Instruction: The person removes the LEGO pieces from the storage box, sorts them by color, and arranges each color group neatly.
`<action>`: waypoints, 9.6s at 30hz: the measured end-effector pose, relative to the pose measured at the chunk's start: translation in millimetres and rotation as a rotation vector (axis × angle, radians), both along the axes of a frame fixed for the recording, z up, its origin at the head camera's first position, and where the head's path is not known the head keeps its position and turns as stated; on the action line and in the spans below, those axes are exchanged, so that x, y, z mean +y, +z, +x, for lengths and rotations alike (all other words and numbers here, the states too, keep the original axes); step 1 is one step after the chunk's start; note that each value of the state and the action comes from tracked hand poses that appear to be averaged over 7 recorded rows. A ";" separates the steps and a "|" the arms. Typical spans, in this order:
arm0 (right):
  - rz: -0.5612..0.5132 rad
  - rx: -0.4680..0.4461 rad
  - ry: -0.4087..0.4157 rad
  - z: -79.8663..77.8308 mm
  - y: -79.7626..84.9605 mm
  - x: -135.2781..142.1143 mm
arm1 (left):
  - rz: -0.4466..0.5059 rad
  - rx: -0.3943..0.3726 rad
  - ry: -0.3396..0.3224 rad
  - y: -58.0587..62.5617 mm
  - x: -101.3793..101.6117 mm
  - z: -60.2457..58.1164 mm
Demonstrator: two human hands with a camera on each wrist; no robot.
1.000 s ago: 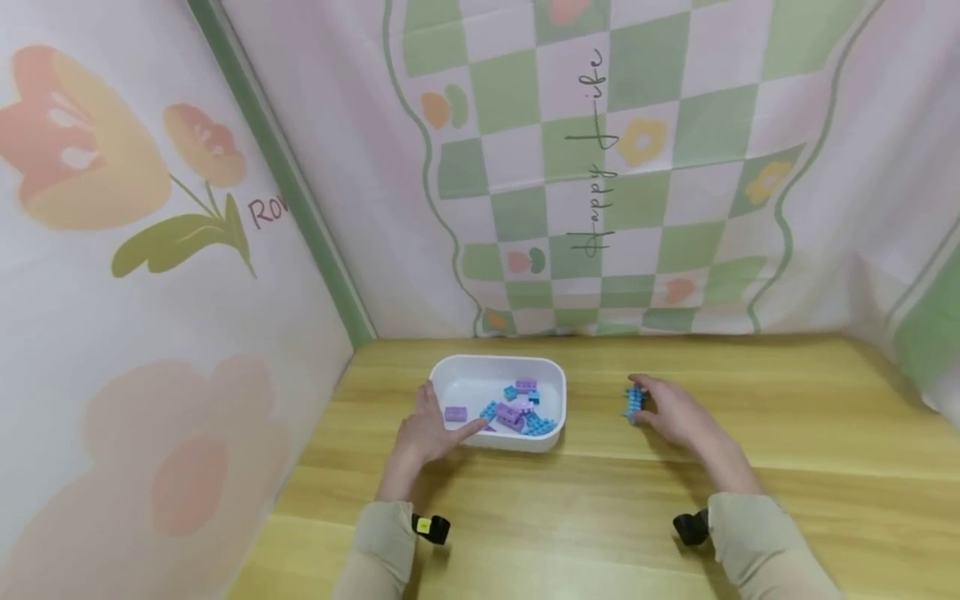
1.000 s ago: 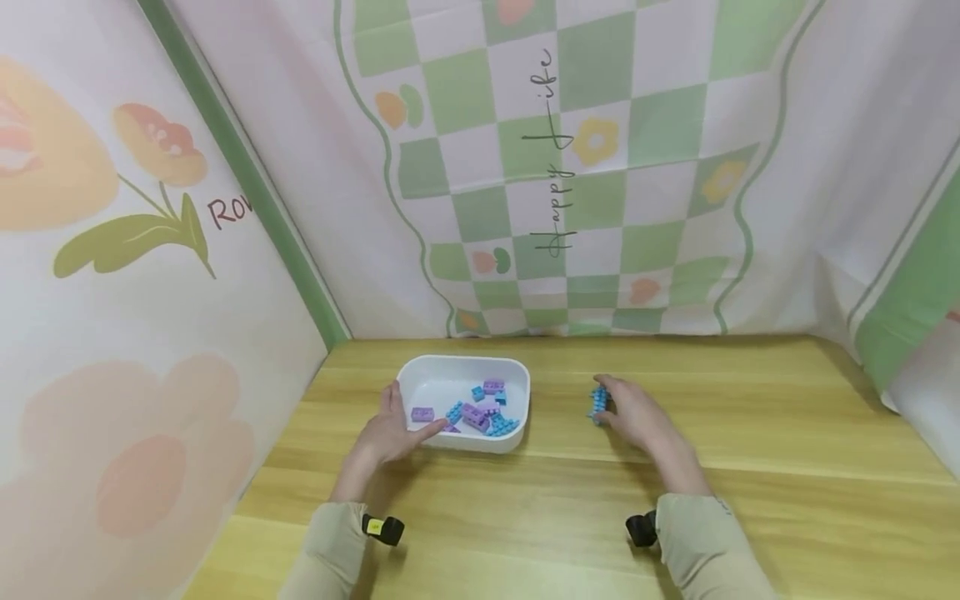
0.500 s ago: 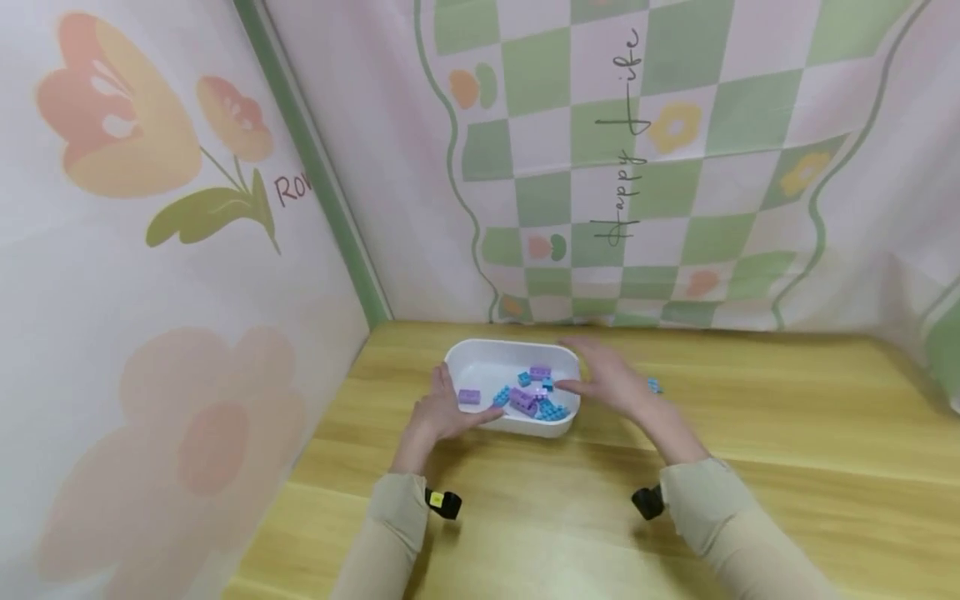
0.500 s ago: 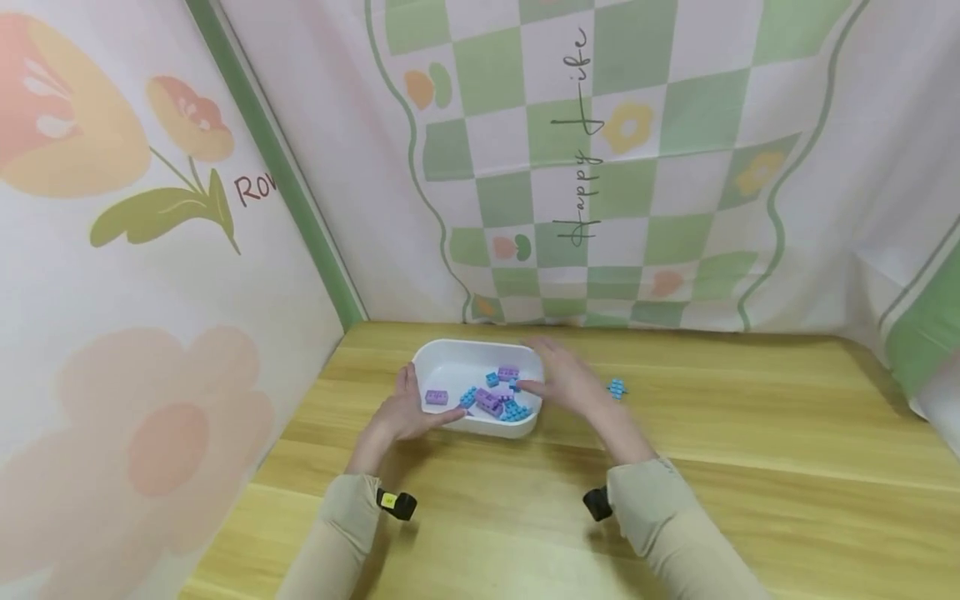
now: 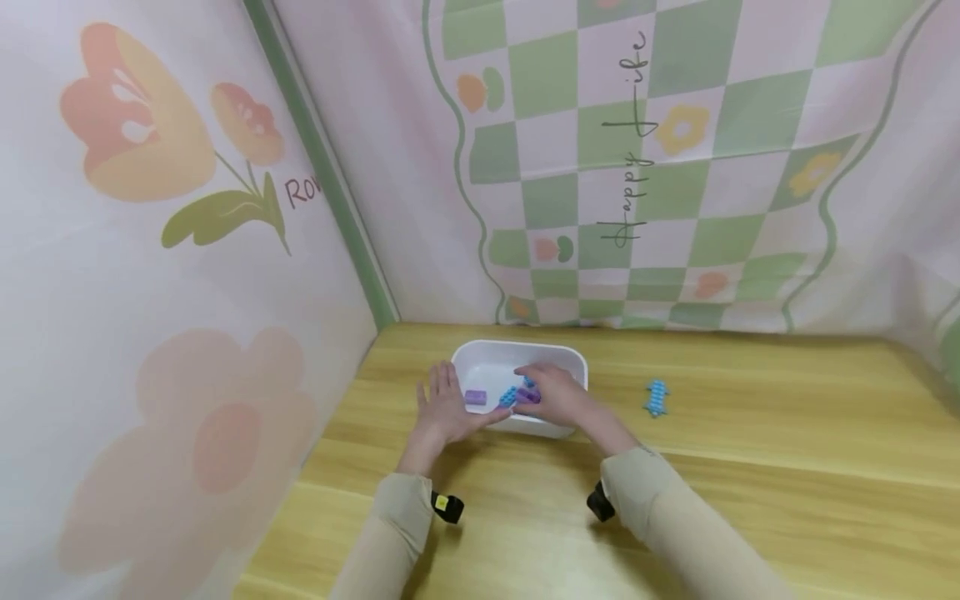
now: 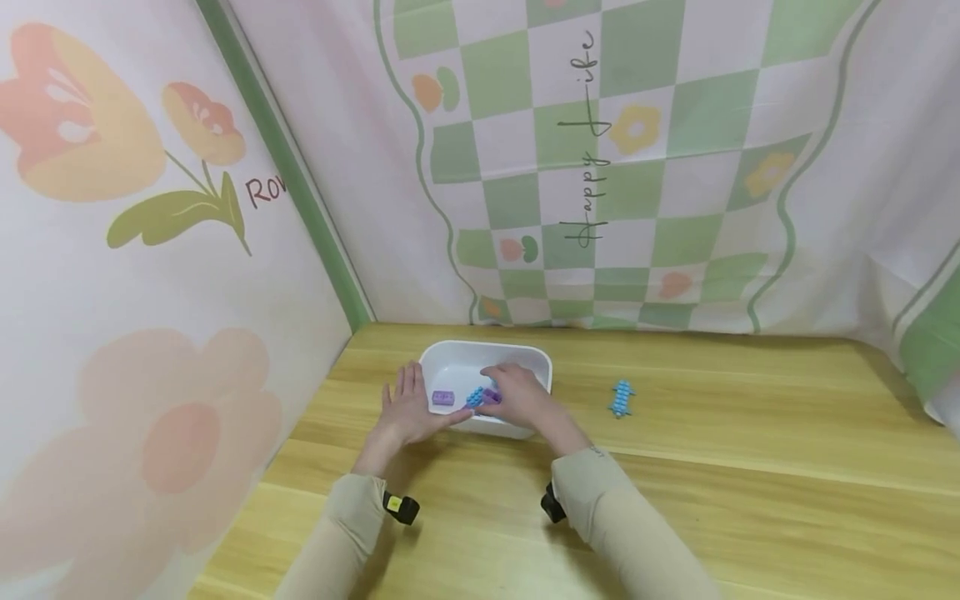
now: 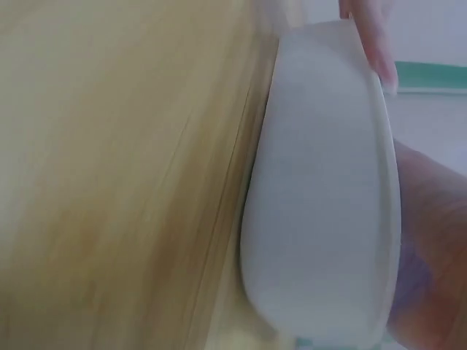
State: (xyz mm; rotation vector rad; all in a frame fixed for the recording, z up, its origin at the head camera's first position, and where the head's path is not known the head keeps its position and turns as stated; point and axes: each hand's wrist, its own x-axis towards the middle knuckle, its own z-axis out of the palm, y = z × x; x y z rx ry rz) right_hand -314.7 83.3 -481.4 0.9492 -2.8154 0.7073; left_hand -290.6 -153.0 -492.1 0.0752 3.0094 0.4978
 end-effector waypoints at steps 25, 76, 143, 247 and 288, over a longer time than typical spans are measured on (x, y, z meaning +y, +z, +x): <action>0.114 0.020 -0.075 -18.8 -15.4 -24.3 | 0.015 -0.010 0.014 -0.1 2.2 -3.3; 0.091 0.070 -0.017 -28.1 -21.5 -31.4 | -0.126 0.029 -0.162 6.6 -3.6 -12.6; -0.047 -0.227 -0.389 27.2 -6.1 221.6 | 0.053 0.026 -0.196 10.4 -5.0 -22.0; -0.134 -0.087 -0.345 37.2 31.6 205.3 | 0.030 0.020 -0.180 10.2 -0.5 -14.8; -0.020 -0.145 -0.428 35.5 -0.7 235.3 | 0.014 0.026 -0.184 8.5 -1.1 -15.5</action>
